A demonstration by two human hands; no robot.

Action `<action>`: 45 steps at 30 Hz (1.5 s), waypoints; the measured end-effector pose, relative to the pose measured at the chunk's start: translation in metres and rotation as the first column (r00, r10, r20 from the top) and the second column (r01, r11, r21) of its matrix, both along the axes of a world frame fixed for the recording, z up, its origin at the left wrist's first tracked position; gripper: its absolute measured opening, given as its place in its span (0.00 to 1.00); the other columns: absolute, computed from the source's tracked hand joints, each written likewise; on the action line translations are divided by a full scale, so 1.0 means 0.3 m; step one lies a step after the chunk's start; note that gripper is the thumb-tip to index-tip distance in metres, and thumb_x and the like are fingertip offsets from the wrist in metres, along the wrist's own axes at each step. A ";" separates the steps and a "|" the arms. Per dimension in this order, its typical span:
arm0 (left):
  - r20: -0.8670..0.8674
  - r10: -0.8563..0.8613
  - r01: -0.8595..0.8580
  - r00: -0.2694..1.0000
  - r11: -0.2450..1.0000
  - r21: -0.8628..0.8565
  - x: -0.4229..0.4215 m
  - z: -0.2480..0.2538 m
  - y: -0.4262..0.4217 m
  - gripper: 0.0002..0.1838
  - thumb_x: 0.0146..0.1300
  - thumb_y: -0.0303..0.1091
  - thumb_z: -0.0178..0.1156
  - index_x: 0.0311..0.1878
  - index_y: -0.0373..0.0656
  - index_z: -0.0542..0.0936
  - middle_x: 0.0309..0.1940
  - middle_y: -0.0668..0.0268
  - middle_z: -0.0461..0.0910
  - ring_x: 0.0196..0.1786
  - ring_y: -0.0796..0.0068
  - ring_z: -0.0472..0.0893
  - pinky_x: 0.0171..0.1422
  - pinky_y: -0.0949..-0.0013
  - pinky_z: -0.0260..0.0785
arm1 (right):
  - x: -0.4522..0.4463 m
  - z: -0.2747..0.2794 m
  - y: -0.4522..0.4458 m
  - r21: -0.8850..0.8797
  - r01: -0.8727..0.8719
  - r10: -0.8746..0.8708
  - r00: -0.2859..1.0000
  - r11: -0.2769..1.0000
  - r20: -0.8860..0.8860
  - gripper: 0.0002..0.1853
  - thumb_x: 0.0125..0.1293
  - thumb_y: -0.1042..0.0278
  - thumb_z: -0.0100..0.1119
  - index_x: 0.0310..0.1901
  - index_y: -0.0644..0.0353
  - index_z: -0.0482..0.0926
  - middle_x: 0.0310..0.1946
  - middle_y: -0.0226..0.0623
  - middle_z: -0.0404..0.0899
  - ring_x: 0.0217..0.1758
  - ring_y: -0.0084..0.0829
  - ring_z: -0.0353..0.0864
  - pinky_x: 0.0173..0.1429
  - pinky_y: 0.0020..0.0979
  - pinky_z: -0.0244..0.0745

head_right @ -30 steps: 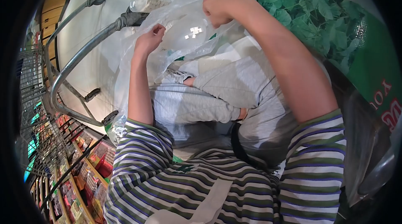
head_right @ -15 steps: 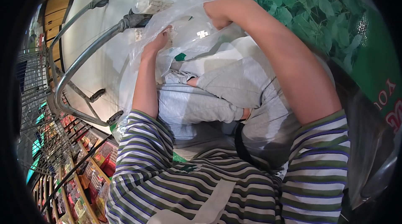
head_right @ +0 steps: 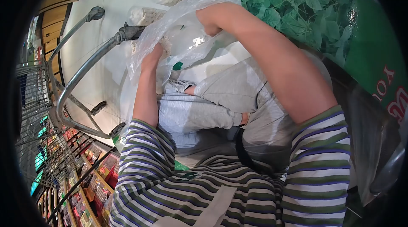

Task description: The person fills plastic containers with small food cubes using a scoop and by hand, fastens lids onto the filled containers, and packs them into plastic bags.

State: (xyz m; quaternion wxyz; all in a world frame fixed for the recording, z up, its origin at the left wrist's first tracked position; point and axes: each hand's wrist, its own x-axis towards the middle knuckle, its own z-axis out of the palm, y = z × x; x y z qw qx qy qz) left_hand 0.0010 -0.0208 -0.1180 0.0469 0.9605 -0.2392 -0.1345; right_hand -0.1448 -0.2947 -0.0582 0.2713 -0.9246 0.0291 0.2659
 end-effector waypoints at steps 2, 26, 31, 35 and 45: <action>0.026 -0.006 0.005 1.000 0.999 0.042 -0.009 0.024 -0.032 0.24 0.66 0.45 0.51 0.60 0.43 0.77 0.60 0.52 0.76 0.65 0.50 0.72 0.68 0.56 0.63 | -0.006 -0.012 -0.002 0.008 0.015 -0.016 0.996 1.000 0.090 0.13 0.43 0.74 0.62 0.34 0.65 0.79 0.34 0.49 0.83 0.38 0.47 0.82 0.39 0.45 0.75; 0.100 -0.163 0.156 0.982 0.985 0.072 0.040 -0.004 -0.019 0.22 0.65 0.46 0.54 0.57 0.45 0.79 0.50 0.53 0.81 0.55 0.51 0.79 0.59 0.55 0.69 | -0.021 0.014 0.002 -0.013 0.051 -0.049 0.992 0.999 0.116 0.13 0.44 0.71 0.64 0.36 0.62 0.82 0.34 0.47 0.83 0.38 0.48 0.83 0.40 0.45 0.76; -0.126 -0.143 0.134 0.982 0.988 -0.074 -0.149 0.246 -0.191 0.15 0.61 0.43 0.64 0.42 0.42 0.80 0.25 0.62 0.79 0.29 0.67 0.78 0.38 0.61 0.71 | 0.013 -0.007 0.007 -0.037 -0.017 0.018 0.999 0.999 0.029 0.15 0.45 0.72 0.64 0.38 0.62 0.80 0.30 0.47 0.83 0.37 0.48 0.83 0.39 0.44 0.75; -0.172 -0.349 0.305 0.921 0.922 -0.237 -0.182 0.272 -0.203 0.19 0.60 0.42 0.65 0.52 0.44 0.82 0.28 0.62 0.82 0.32 0.62 0.82 0.41 0.61 0.73 | 0.011 0.016 0.006 0.071 0.013 -0.010 0.999 0.997 -0.036 0.18 0.47 0.69 0.66 0.42 0.63 0.79 0.31 0.47 0.82 0.38 0.47 0.83 0.41 0.42 0.75; 0.262 -0.272 0.277 0.926 0.961 0.017 -0.274 0.437 0.060 0.29 0.52 0.49 0.71 0.56 0.47 0.81 0.38 0.59 0.85 0.47 0.56 0.83 0.52 0.51 0.72 | 0.018 -0.020 0.000 0.148 -0.064 0.044 0.990 0.987 0.134 0.20 0.47 0.63 0.68 0.42 0.63 0.78 0.38 0.46 0.81 0.41 0.46 0.80 0.45 0.41 0.74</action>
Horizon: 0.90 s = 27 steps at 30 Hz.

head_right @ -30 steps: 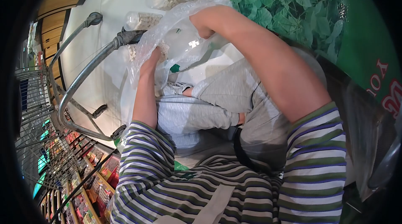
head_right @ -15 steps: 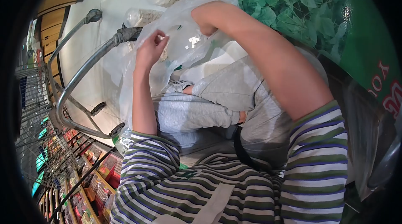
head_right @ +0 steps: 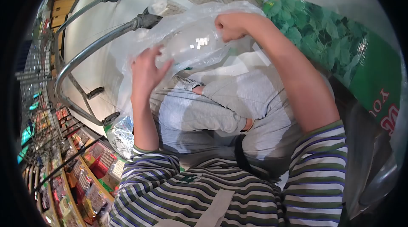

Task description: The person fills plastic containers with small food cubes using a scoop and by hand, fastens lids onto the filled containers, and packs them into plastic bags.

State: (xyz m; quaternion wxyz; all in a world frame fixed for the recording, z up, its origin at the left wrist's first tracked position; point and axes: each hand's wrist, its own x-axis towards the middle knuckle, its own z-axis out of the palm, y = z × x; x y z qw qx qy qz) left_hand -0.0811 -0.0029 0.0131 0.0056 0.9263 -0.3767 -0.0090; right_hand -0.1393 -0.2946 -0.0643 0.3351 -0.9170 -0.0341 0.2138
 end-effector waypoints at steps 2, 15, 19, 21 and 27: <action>0.091 -0.029 0.020 0.995 0.995 0.095 -0.073 0.023 0.038 0.30 0.51 0.52 0.71 0.56 0.48 0.81 0.38 0.59 0.85 0.50 0.51 0.82 0.56 0.50 0.71 | -0.012 0.039 0.025 -0.019 -0.053 0.051 0.992 0.998 -0.116 0.20 0.47 0.62 0.67 0.42 0.63 0.78 0.39 0.44 0.80 0.43 0.45 0.80 0.46 0.40 0.74; 0.032 0.151 -0.153 0.988 0.924 0.350 -0.134 0.491 0.026 0.49 0.39 0.70 0.70 0.60 0.44 0.77 0.24 0.52 0.81 0.55 0.43 0.79 0.67 0.50 0.65 | -0.102 0.243 0.037 -0.017 0.025 -0.025 0.999 1.000 -0.035 0.24 0.48 0.59 0.67 0.48 0.59 0.79 0.50 0.43 0.78 0.53 0.40 0.78 0.55 0.35 0.73; 0.108 -0.126 0.062 0.986 0.883 0.466 -0.163 0.430 0.003 0.51 0.40 0.75 0.66 0.63 0.47 0.76 0.23 0.53 0.81 0.62 0.43 0.75 0.76 0.36 0.44 | -0.116 0.246 -0.017 0.018 0.086 -0.086 0.996 0.996 -0.008 0.24 0.49 0.59 0.67 0.49 0.60 0.78 0.47 0.43 0.80 0.52 0.41 0.79 0.55 0.35 0.73; -0.045 0.032 -0.002 0.998 0.835 0.550 -0.138 0.372 -0.001 0.51 0.40 0.77 0.64 0.63 0.48 0.76 0.23 0.54 0.82 0.66 0.44 0.71 0.75 0.29 0.30 | -0.123 0.235 -0.039 -0.014 0.073 -0.073 0.997 0.997 -0.022 0.25 0.49 0.59 0.67 0.49 0.60 0.78 0.46 0.43 0.81 0.52 0.42 0.80 0.55 0.35 0.73; -0.061 -0.004 0.036 0.998 0.845 0.533 -0.142 0.340 -0.024 0.50 0.40 0.75 0.65 0.61 0.47 0.77 0.23 0.52 0.81 0.63 0.42 0.75 0.76 0.34 0.38 | -0.102 0.246 -0.044 -0.150 0.023 -0.044 0.989 0.988 -0.139 0.25 0.48 0.60 0.67 0.49 0.60 0.79 0.45 0.45 0.82 0.49 0.43 0.81 0.53 0.36 0.74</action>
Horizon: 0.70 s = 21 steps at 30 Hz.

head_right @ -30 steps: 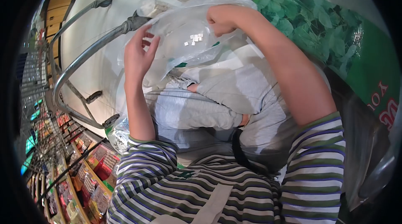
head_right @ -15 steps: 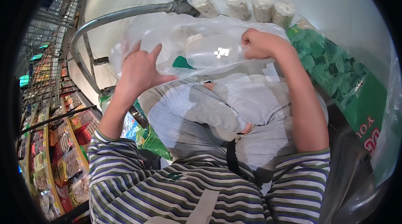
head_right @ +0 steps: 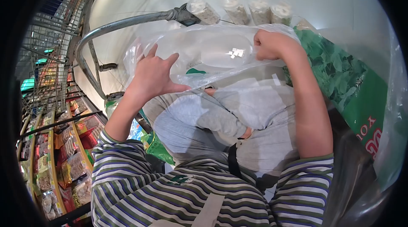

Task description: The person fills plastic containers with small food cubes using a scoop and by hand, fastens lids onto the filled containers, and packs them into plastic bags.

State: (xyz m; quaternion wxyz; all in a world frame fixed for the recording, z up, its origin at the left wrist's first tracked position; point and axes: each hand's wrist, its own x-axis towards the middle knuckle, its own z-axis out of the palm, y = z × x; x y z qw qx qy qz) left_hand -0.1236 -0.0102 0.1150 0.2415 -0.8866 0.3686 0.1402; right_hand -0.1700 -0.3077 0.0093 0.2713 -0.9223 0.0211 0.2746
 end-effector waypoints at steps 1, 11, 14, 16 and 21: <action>0.005 0.034 -0.034 0.999 0.999 -0.006 0.013 0.006 -0.004 0.51 0.39 0.75 0.66 0.61 0.46 0.77 0.22 0.52 0.81 0.60 0.40 0.76 0.75 0.38 0.46 | -0.004 0.005 -0.004 0.002 0.011 -0.011 1.000 1.000 -0.003 0.25 0.48 0.60 0.67 0.49 0.60 0.79 0.45 0.45 0.82 0.49 0.43 0.81 0.53 0.36 0.74; -0.035 0.021 -0.024 0.999 0.997 -0.078 -0.021 -0.040 0.060 0.55 0.40 0.83 0.58 0.59 0.43 0.78 0.19 0.51 0.79 0.51 0.33 0.79 0.70 0.48 0.65 | 0.010 -0.005 0.010 0.036 0.114 -0.118 0.984 0.993 0.130 0.26 0.57 0.53 0.64 0.54 0.57 0.75 0.50 0.45 0.79 0.55 0.42 0.78 0.59 0.36 0.70; -0.119 0.068 -0.081 0.991 0.991 -0.110 -0.023 -0.034 0.062 0.54 0.39 0.83 0.59 0.59 0.44 0.78 0.20 0.50 0.80 0.57 0.30 0.75 0.69 0.43 0.63 | 0.010 -0.015 0.012 0.032 0.108 -0.112 0.978 0.994 0.175 0.27 0.57 0.52 0.64 0.56 0.57 0.75 0.51 0.44 0.79 0.55 0.41 0.78 0.61 0.35 0.69; -0.197 0.124 -0.148 0.972 0.983 -0.109 -0.023 -0.027 0.058 0.54 0.39 0.82 0.60 0.58 0.44 0.78 0.21 0.49 0.81 0.61 0.29 0.72 0.69 0.39 0.62 | 0.006 -0.032 0.017 0.053 0.115 -0.125 0.960 0.992 0.252 0.24 0.56 0.55 0.64 0.51 0.59 0.76 0.47 0.45 0.79 0.52 0.42 0.78 0.57 0.36 0.70; -0.152 0.084 -0.093 0.985 0.994 -0.053 -0.032 -0.020 0.035 0.52 0.40 0.82 0.60 0.54 0.42 0.79 0.24 0.46 0.82 0.64 0.27 0.69 0.63 0.37 0.66 | 0.007 -0.023 0.016 0.072 0.136 -0.152 0.934 0.988 0.322 0.22 0.56 0.57 0.65 0.48 0.63 0.77 0.44 0.46 0.80 0.50 0.43 0.79 0.55 0.37 0.72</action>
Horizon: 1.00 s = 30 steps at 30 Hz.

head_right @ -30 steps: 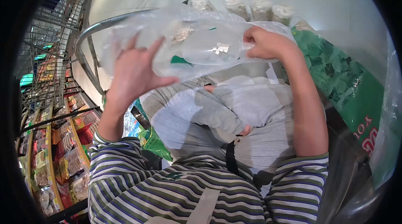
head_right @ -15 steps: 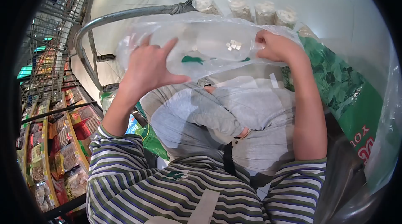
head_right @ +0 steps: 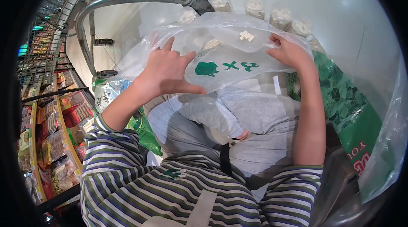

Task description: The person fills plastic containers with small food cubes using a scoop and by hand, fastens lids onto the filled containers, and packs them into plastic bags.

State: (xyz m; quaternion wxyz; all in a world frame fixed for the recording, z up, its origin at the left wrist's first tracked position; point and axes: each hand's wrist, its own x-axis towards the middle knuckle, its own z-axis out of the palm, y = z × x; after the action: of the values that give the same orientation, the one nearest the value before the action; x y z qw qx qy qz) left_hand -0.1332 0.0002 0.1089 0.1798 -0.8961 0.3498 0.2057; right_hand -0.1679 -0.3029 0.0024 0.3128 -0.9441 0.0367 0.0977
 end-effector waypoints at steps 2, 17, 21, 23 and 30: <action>-0.014 -0.001 0.001 1.000 1.000 0.007 -0.004 0.000 -0.007 0.52 0.40 0.82 0.60 0.53 0.41 0.79 0.24 0.46 0.82 0.64 0.27 0.69 0.62 0.38 0.67 | 0.009 -0.021 -0.014 -0.023 0.002 -0.003 0.998 1.000 -0.060 0.28 0.58 0.52 0.65 0.56 0.61 0.76 0.49 0.43 0.79 0.54 0.39 0.78 0.61 0.34 0.69; 0.094 -0.500 0.508 0.861 0.837 -0.203 -0.066 -0.039 0.073 0.18 0.49 0.47 0.65 0.38 0.45 0.79 0.29 0.64 0.78 0.40 0.65 0.79 0.54 0.65 0.68 | 0.019 -0.001 0.038 0.115 -0.092 0.089 0.996 0.989 0.026 0.25 0.55 0.60 0.65 0.50 0.68 0.77 0.45 0.54 0.81 0.49 0.49 0.81 0.55 0.39 0.73; 0.251 -0.527 0.584 0.812 0.750 -0.311 -0.056 -0.035 0.130 0.05 0.47 0.31 0.58 0.29 0.46 0.73 0.26 0.69 0.72 0.34 0.72 0.75 0.44 0.69 0.66 | -0.013 0.029 0.142 0.019 -0.192 0.190 0.977 0.981 0.102 0.21 0.59 0.64 0.63 0.49 0.70 0.77 0.42 0.55 0.81 0.45 0.51 0.81 0.50 0.42 0.74; 0.278 -0.509 0.579 0.815 0.735 -0.351 -0.059 -0.018 0.143 0.05 0.48 0.31 0.58 0.29 0.46 0.73 0.27 0.69 0.71 0.34 0.72 0.75 0.42 0.69 0.66 | -0.072 0.052 0.211 -0.015 -0.189 0.188 0.965 0.982 0.181 0.20 0.60 0.65 0.62 0.50 0.69 0.76 0.42 0.56 0.80 0.46 0.53 0.80 0.50 0.44 0.74; 0.348 -0.425 0.549 0.835 0.683 -0.482 -0.078 -0.050 0.176 0.06 0.48 0.31 0.59 0.29 0.46 0.72 0.26 0.69 0.71 0.33 0.70 0.74 0.40 0.68 0.65 | -0.254 0.312 0.252 -0.080 -0.196 0.204 0.972 0.977 0.113 0.13 0.58 0.69 0.62 0.42 0.67 0.76 0.41 0.55 0.80 0.43 0.55 0.80 0.46 0.48 0.75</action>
State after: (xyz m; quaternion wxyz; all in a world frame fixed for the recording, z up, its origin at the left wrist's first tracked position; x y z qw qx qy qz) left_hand -0.1567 0.0529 0.0937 -0.0089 -0.7978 0.6001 -0.0576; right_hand -0.2441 -0.2272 0.0960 0.2708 -0.9572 -0.0741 0.0704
